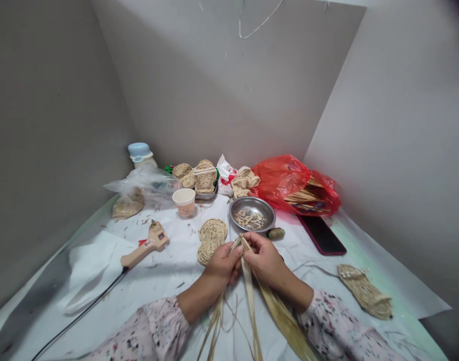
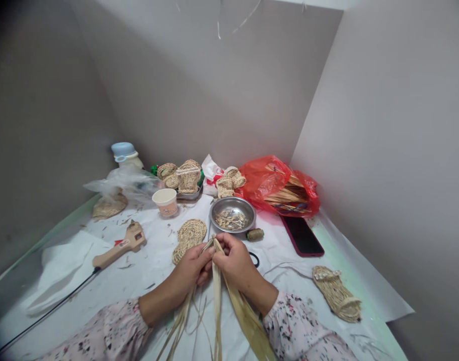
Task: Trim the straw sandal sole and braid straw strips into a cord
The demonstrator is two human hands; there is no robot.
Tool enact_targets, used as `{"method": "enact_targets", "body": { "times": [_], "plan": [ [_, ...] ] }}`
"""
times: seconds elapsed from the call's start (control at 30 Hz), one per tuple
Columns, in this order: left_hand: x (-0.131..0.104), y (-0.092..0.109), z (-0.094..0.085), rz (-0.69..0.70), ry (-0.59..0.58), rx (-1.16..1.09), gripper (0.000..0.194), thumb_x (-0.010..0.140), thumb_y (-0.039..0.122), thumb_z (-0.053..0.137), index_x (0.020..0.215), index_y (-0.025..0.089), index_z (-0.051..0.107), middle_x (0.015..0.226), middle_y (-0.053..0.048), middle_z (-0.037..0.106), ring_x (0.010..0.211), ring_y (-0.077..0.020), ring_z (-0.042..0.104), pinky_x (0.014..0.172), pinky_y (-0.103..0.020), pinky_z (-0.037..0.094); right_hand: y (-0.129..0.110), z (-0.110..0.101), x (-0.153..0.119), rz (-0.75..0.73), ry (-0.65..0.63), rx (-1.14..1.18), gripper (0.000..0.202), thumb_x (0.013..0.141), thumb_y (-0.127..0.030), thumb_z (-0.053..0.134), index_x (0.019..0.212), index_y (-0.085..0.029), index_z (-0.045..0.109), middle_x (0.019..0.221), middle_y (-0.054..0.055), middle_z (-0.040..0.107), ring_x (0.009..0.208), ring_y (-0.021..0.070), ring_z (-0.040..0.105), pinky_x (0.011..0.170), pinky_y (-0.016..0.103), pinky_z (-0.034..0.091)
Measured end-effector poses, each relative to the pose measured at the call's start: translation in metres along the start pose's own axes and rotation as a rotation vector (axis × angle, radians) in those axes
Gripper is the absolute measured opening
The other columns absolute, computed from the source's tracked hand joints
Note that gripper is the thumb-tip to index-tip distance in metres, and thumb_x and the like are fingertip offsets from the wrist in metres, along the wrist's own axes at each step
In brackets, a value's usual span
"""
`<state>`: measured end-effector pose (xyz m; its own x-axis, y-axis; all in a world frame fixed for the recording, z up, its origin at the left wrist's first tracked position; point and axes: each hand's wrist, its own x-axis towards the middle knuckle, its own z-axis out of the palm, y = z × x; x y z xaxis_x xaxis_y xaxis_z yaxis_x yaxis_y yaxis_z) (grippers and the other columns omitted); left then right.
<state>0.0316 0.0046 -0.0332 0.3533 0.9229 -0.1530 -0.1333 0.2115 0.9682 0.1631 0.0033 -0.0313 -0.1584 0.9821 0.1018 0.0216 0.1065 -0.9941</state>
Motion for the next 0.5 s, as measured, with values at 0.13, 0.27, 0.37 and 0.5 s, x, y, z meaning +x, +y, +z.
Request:
{"method": "enact_targets", "body": {
  "times": [0.13,0.27,0.37,0.5],
  "plan": [
    [-0.0002,0.0,0.0,-0.001,0.002,0.002,0.04,0.073,0.054,0.063,0.067,0.019,0.042,0.05,0.009,0.041,0.033,-0.0034,0.033,0.034,-0.018,0.024,0.0013,-0.0001,0.0,-0.014,0.015,-0.039,0.019,0.071,-0.016,0.055,0.089,-0.02,0.059,0.075,-0.001,0.064,0.066,0.0149,0.058,0.062,0.026,0.047],
    [-0.0019,0.0009,0.0004,0.0,-0.013,-0.034,0.039,0.073,0.051,0.064,0.07,0.019,0.043,0.051,0.009,0.041,0.035,-0.0033,0.032,0.037,-0.018,0.023,0.0011,-0.0001,-0.0007,-0.037,0.025,-0.055,0.019,0.072,-0.015,0.053,0.089,-0.019,0.059,0.075,-0.001,0.063,0.068,0.0144,0.057,0.064,0.025,0.045],
    [-0.0021,0.0023,0.0004,-0.006,-0.022,-0.096,0.034,0.073,0.046,0.067,0.076,0.018,0.047,0.05,0.01,0.039,0.038,-0.0034,0.031,0.04,-0.018,0.024,0.0004,-0.0009,-0.0017,-0.033,0.029,-0.047,0.015,0.072,-0.017,0.054,0.086,-0.018,0.059,0.074,-0.002,0.062,0.066,0.0143,0.057,0.062,0.025,0.044],
    [-0.0007,0.0026,-0.0014,-0.038,-0.044,-0.168,0.031,0.074,0.041,0.068,0.081,0.017,0.05,0.047,0.01,0.039,0.041,-0.0046,0.033,0.044,-0.018,0.026,-0.0009,-0.0021,-0.0021,-0.008,0.028,-0.003,0.017,0.073,-0.02,0.055,0.089,-0.018,0.059,0.077,-0.001,0.064,0.067,0.0148,0.058,0.062,0.025,0.044]
  ]
}}
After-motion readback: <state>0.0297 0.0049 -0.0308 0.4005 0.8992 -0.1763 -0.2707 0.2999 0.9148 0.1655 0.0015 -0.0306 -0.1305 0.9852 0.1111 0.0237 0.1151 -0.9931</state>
